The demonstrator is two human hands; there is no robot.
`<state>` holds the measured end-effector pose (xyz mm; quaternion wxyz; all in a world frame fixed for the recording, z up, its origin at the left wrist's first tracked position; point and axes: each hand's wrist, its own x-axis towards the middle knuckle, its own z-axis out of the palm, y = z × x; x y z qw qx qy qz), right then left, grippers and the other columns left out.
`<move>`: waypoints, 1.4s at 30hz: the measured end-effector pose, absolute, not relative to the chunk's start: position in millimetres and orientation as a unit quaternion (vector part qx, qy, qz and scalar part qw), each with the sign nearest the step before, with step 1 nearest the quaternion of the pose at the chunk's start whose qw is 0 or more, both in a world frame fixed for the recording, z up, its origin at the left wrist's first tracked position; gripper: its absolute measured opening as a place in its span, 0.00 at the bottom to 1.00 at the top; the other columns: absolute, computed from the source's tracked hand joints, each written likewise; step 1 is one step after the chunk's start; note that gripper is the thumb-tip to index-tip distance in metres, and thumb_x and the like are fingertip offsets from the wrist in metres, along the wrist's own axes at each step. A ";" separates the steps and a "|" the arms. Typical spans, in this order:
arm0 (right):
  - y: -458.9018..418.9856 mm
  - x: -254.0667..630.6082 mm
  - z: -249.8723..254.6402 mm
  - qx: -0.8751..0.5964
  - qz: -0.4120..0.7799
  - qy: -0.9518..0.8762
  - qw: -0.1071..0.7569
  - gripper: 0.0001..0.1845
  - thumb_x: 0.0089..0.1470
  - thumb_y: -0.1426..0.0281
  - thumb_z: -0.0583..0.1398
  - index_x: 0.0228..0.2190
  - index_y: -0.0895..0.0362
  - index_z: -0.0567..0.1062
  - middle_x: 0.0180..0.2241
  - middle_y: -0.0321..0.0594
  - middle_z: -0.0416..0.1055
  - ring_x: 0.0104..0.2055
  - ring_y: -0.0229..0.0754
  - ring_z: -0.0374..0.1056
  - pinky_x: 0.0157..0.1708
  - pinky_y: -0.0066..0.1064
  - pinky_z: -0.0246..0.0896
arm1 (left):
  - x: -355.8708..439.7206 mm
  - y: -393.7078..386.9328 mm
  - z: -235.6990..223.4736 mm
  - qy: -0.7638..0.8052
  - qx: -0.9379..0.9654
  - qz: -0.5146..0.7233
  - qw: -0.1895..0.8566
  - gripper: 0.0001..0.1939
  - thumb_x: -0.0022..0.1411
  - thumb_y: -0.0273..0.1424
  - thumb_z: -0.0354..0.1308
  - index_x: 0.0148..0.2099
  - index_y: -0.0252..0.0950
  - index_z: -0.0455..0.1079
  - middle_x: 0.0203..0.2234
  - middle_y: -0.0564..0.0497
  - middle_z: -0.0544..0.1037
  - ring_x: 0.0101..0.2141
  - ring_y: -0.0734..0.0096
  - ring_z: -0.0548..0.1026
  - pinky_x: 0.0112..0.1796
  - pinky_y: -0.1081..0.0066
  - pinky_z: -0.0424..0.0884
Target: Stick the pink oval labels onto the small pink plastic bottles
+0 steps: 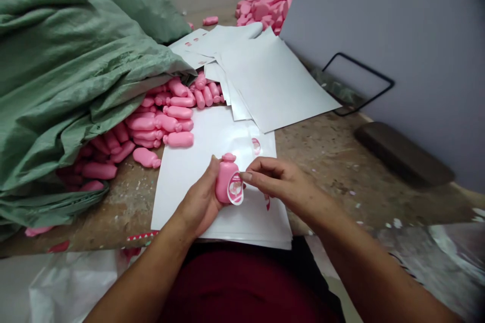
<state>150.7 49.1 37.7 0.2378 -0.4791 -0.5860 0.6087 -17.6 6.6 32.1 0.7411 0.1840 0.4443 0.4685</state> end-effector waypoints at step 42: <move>19.1 136.9 39.7 -0.462 0.602 -0.582 0.291 0.16 0.51 0.54 0.62 0.25 0.54 0.72 0.20 0.31 0.61 0.23 0.35 0.53 0.25 0.30 0.50 | -9.8 -11.8 44.3 0.409 0.070 0.522 0.745 0.20 0.72 0.44 0.46 0.47 0.35 0.71 0.32 0.49 0.75 0.31 0.74 0.73 0.31 0.74 0.71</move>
